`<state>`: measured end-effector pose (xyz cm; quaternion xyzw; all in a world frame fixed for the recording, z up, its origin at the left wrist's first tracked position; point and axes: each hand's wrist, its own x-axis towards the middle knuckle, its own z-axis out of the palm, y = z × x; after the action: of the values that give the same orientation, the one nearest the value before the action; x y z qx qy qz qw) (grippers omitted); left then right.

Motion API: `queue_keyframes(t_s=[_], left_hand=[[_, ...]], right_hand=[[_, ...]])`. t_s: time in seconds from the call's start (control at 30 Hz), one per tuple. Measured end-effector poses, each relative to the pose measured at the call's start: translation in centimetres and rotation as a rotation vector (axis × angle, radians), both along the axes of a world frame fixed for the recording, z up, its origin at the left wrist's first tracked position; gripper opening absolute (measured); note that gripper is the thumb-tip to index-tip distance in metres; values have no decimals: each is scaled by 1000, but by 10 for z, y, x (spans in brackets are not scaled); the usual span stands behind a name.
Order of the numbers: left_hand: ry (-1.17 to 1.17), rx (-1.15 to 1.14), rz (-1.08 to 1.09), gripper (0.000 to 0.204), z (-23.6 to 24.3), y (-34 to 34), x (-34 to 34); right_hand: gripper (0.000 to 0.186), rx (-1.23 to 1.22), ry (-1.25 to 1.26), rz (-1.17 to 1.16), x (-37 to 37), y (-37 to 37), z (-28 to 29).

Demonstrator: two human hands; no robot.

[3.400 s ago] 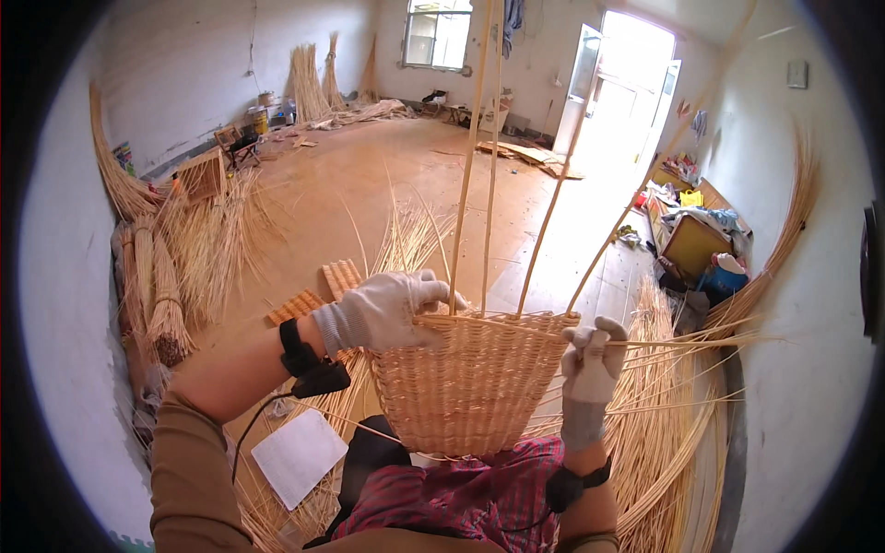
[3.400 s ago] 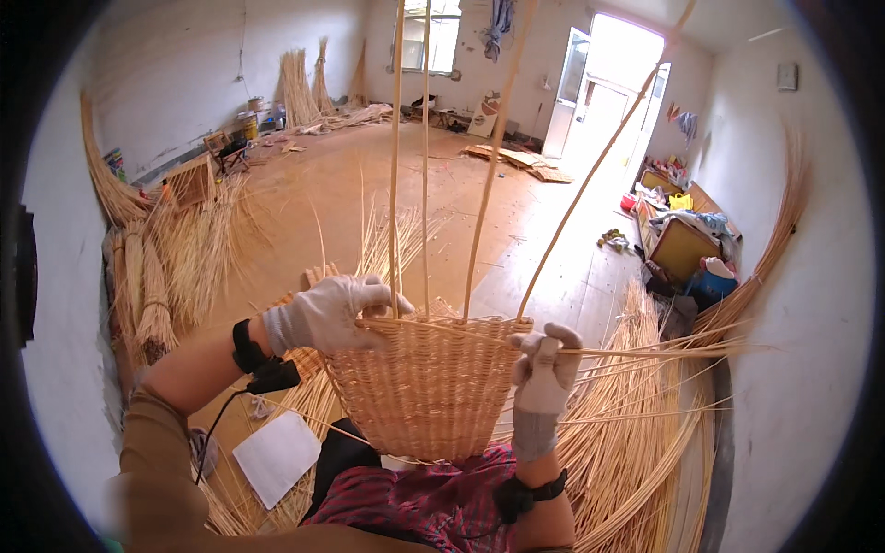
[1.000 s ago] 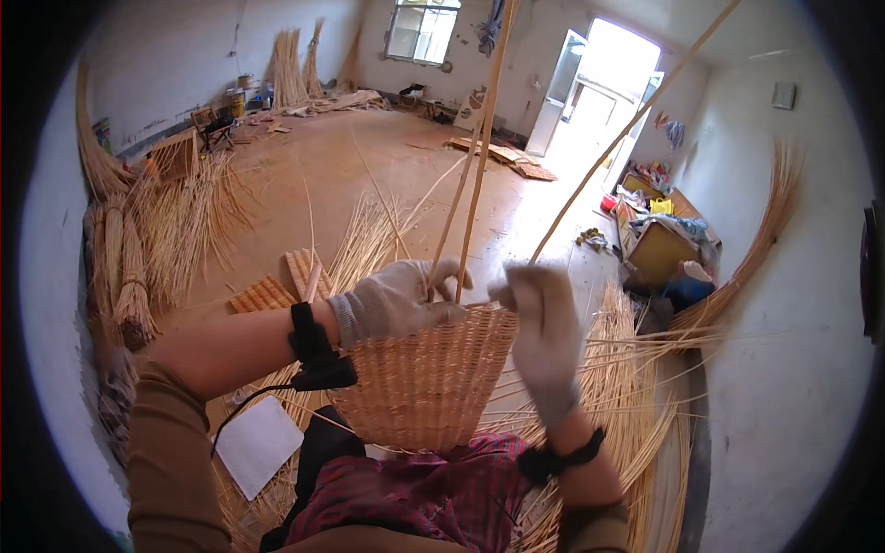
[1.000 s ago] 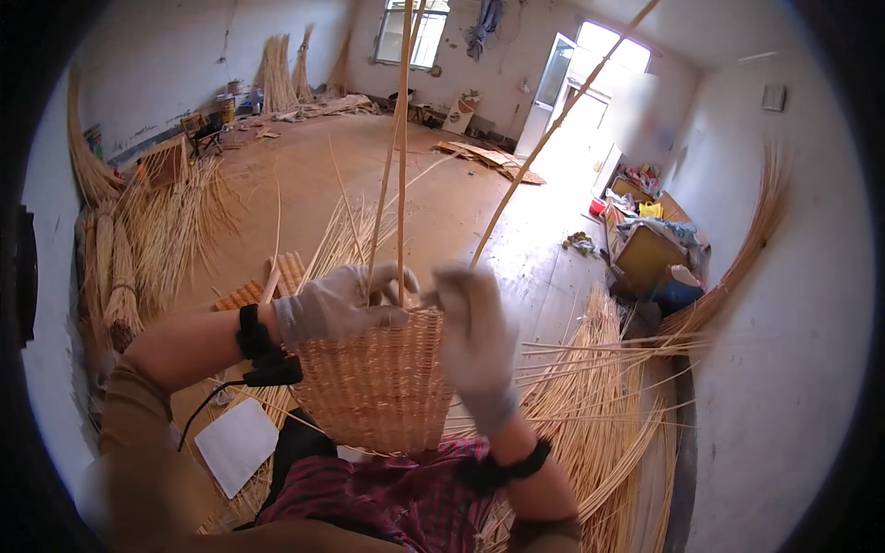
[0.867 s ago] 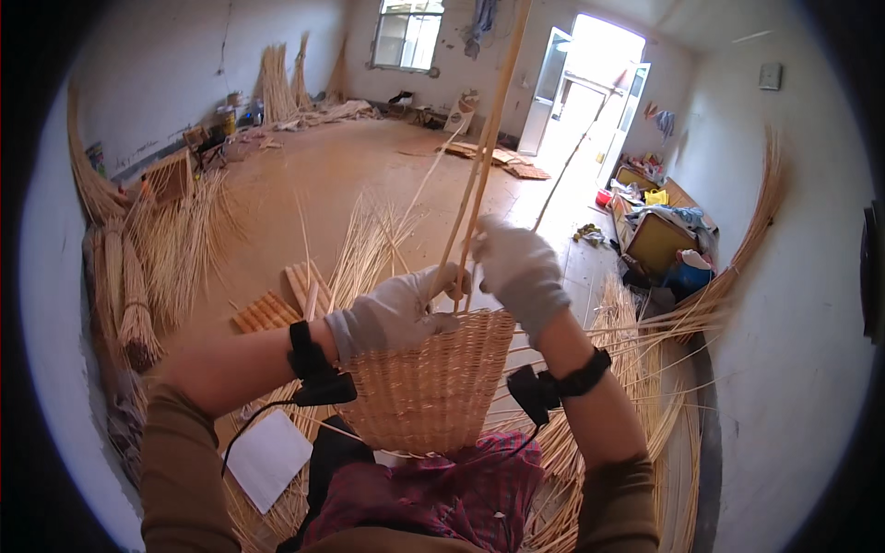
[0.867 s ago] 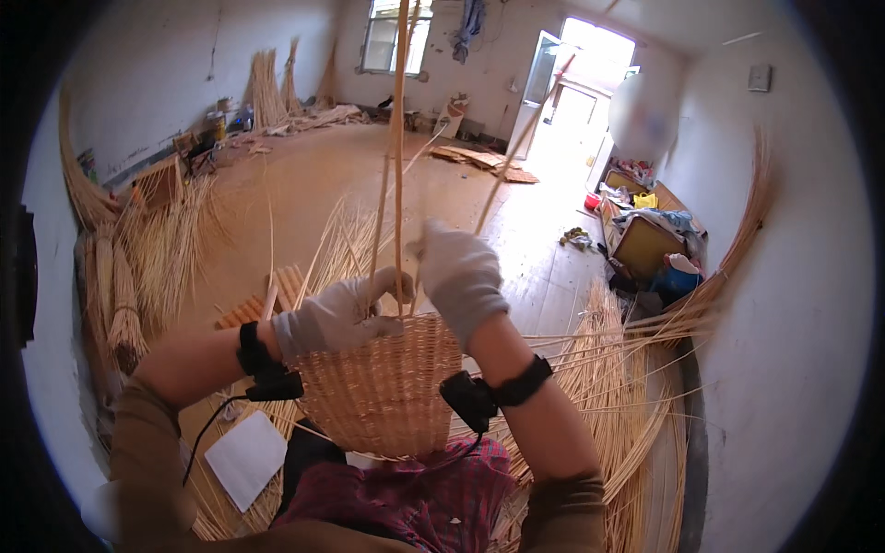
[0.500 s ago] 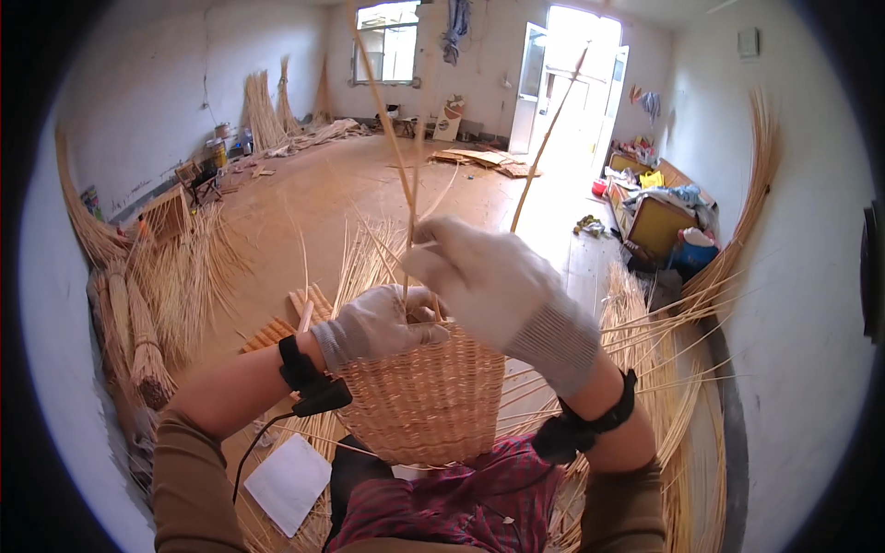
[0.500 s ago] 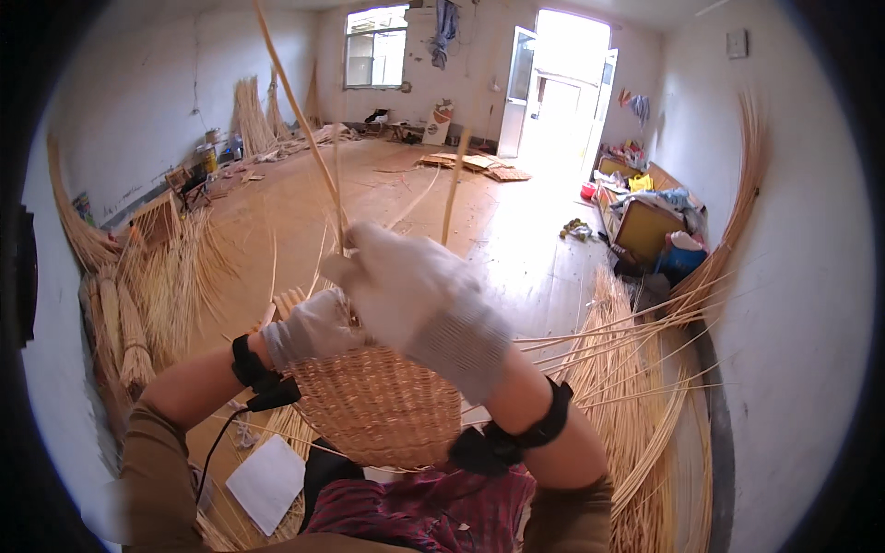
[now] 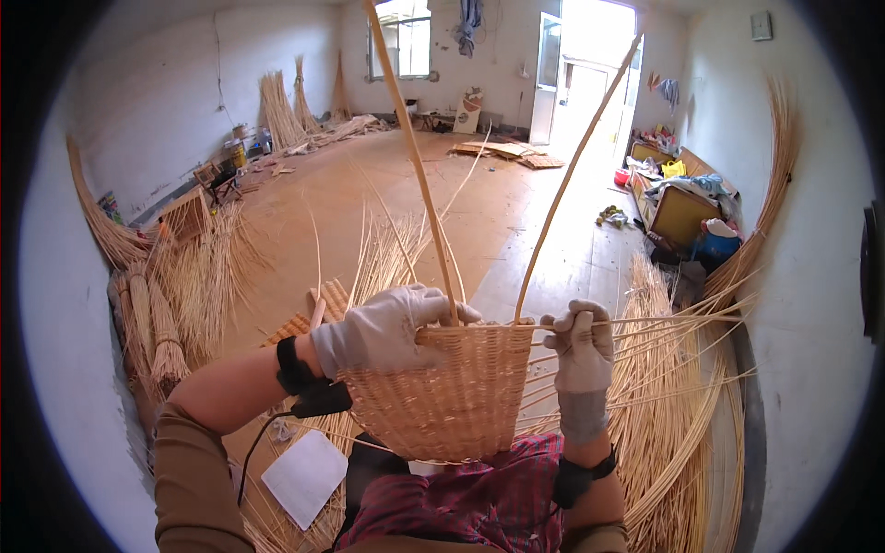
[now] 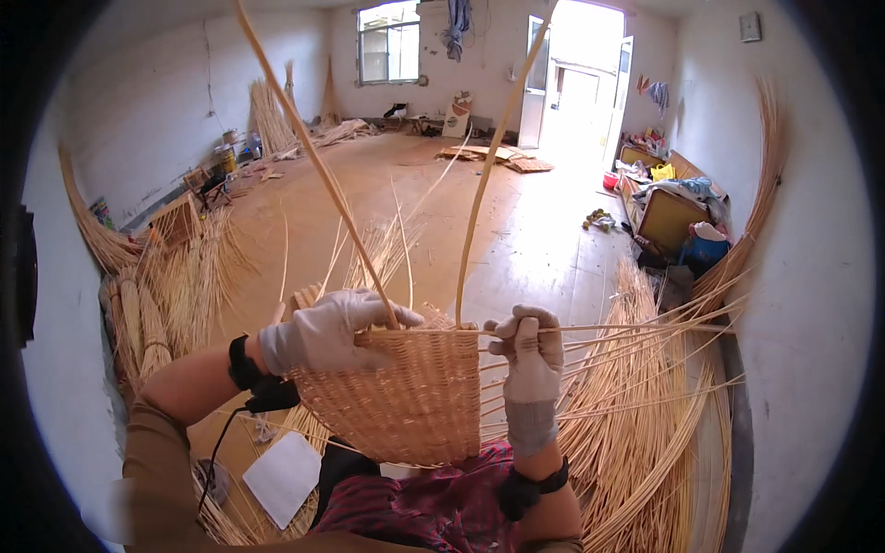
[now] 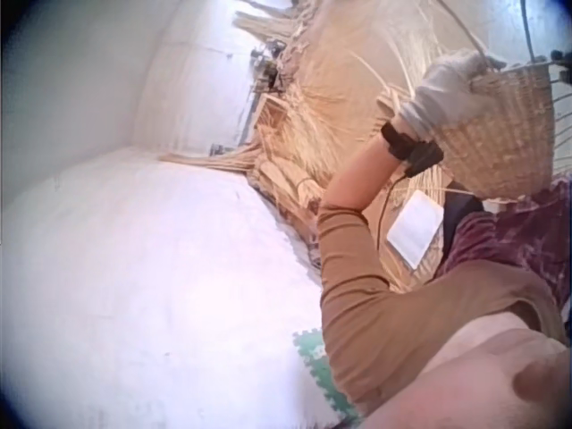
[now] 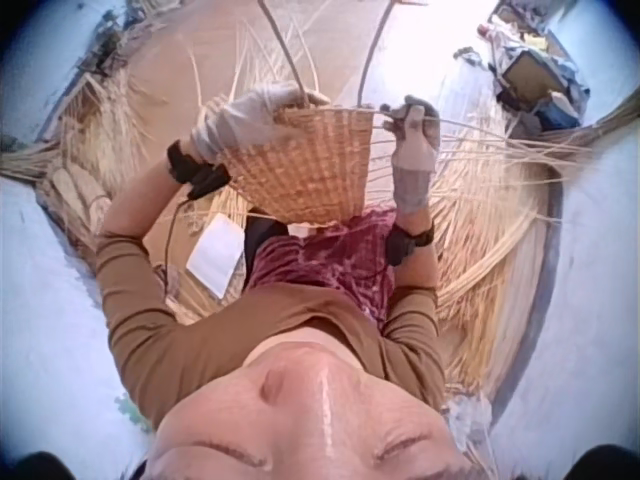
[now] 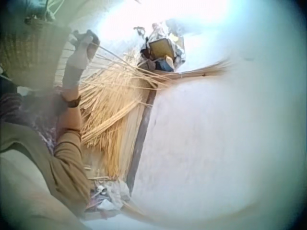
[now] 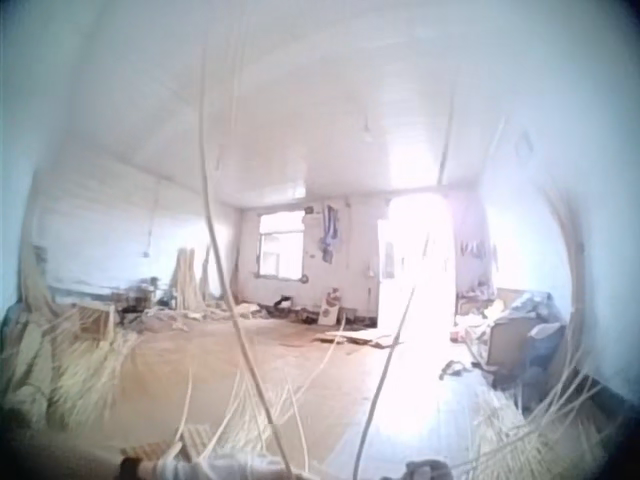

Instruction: Weaving a flat-bottomed basket using long wooden reeds or splints.

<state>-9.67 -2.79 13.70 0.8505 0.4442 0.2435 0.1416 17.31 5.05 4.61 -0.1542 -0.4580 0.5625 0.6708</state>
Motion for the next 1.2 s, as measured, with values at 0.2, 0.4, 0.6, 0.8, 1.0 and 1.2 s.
queue_keyframes(t_s=[0.2, 0.4, 0.6, 0.8, 1.0, 1.2], left_hand=[[-46, 36, -93, 37, 11, 6, -6], [153, -409, -122, 61, 35, 42, -28], [214, -380, -83, 60, 43, 37, -21], [1, -59, -63, 30, 22, 13, 1], [-323, -222, 271, 38, 13, -2, 42], [-190, -292, 343, 49, 18, 9, 55]], right_hand=[[23, -21, 1, 160, -7, -2, 8], [23, -79, -55, 64, -5, -13, 13], [22, -12, -41, 128, 6, -4, 1], [27, -49, -102, 116, -2, -23, 21], [25, -20, -35, 114, -6, -22, 14], [24, -4, -45, 48, -8, -28, 18]])
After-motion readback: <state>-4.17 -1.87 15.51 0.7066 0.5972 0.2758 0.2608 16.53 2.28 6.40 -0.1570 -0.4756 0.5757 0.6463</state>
